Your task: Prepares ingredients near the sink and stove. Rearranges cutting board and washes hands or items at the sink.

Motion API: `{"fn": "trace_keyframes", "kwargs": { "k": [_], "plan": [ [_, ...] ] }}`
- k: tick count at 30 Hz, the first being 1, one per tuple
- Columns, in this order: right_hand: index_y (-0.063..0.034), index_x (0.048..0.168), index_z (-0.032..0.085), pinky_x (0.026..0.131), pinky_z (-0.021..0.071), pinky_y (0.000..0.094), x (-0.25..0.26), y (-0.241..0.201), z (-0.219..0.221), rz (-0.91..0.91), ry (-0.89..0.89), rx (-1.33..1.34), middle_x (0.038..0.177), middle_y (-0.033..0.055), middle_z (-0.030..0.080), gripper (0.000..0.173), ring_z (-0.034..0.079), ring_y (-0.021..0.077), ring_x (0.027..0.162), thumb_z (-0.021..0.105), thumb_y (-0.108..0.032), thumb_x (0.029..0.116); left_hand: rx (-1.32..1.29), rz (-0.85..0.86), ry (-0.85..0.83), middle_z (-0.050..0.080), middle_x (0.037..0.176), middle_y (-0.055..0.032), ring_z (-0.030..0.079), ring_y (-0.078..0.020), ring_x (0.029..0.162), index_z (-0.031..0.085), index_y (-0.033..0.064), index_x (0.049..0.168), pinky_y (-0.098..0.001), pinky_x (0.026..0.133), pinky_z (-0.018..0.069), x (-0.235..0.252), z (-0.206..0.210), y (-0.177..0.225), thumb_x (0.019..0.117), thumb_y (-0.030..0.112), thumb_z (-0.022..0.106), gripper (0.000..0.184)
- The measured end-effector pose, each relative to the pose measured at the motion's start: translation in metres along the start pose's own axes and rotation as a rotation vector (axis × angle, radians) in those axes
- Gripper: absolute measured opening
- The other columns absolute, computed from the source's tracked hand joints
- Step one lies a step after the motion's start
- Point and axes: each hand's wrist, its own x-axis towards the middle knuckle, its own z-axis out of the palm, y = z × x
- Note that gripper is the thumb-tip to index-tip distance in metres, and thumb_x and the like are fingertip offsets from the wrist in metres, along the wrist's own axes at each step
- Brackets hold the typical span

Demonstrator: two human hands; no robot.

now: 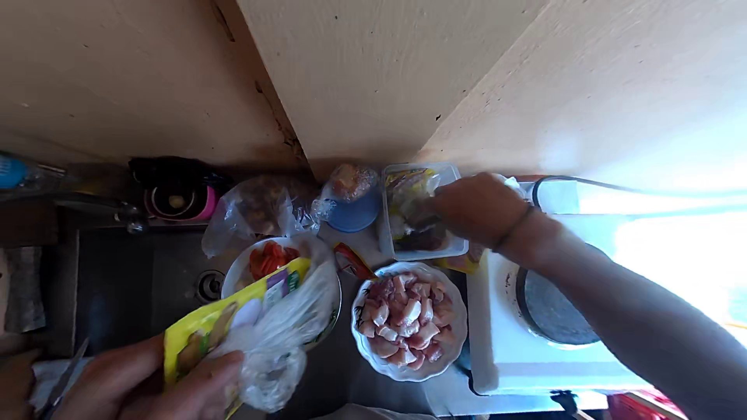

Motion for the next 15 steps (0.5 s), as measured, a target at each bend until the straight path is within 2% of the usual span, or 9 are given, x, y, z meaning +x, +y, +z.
{"fn": "trace_keyframes", "kwargs": {
  "k": [2,4,7,10,13,15],
  "plan": [
    [-0.0094,0.086,0.072,0.053,0.05,0.0564,-0.029,0.009,-0.02,0.13,0.069,0.018,0.079,0.0129,0.067,0.015,0.066,0.0373,0.067,0.085,-0.009,0.079,-0.036,0.052,-0.008,0.072,0.106,-0.0043,0.068,-0.0085,0.096,0.077,0.0106,0.1,-0.0229,0.083,0.0575,0.02,0.017,0.017,0.0943,0.012,0.072,0.008],
    [-0.0094,0.09,0.073,0.054,0.051,0.0584,-0.059,0.013,-0.034,0.271,0.126,0.079,0.08,0.0129,0.069,0.017,0.067,0.0383,0.068,0.086,-0.016,0.0819,-0.019,0.146,-0.008,0.07,0.111,-0.0002,0.067,-0.0057,0.098,0.077,0.0152,0.102,-0.0202,0.082,0.0569,0.041,0.043,0.032,0.0965,0.017,0.069,0.009],
    [-0.0072,0.094,0.073,0.055,0.0508,0.062,-0.103,0.011,-0.034,0.435,0.248,0.242,0.08,0.0146,0.068,0.018,0.067,0.0399,0.068,0.084,-0.017,0.0837,-0.011,0.237,0.047,0.07,0.109,-0.004,0.067,-0.0049,0.093,0.077,0.0104,0.097,-0.0188,0.076,0.0569,0.067,0.092,0.053,0.0933,0.014,0.069,0.009],
    [-0.0086,0.098,0.074,0.058,0.0517,0.0628,-0.138,0.002,-0.017,0.565,0.313,0.384,0.081,0.0138,0.069,0.018,0.067,0.0386,0.069,0.081,-0.02,0.0867,0.061,0.266,0.063,0.069,0.11,-0.0088,0.065,-0.0056,0.094,0.078,0.0089,0.1,-0.0178,0.075,0.0548,0.081,0.134,0.065,0.093,0.01,0.068,0.012],
    [-0.0095,0.099,0.075,0.061,0.0519,0.0625,-0.161,-0.007,0.008,0.648,0.35,0.43,0.083,0.0135,0.071,0.019,0.068,0.0381,0.072,0.078,-0.025,0.089,0.132,0.267,0.057,0.068,0.112,-0.0127,0.067,-0.0161,0.099,0.077,0.0086,0.103,-0.0276,0.081,0.0566,0.089,0.166,0.067,0.0942,0.008,0.067,0.013],
    [-0.0102,0.101,0.075,0.06,0.0513,0.0625,-0.168,-0.015,0.022,0.686,0.397,0.472,0.082,0.0132,0.071,0.022,0.068,0.0373,0.071,0.076,-0.029,0.0903,0.188,0.272,0.051,0.068,0.112,-0.0162,0.067,-0.0227,0.099,0.076,0.0069,0.103,-0.0335,0.082,0.057,0.09,0.183,0.068,0.0945,0.006,0.065,0.014]
  ]
}}
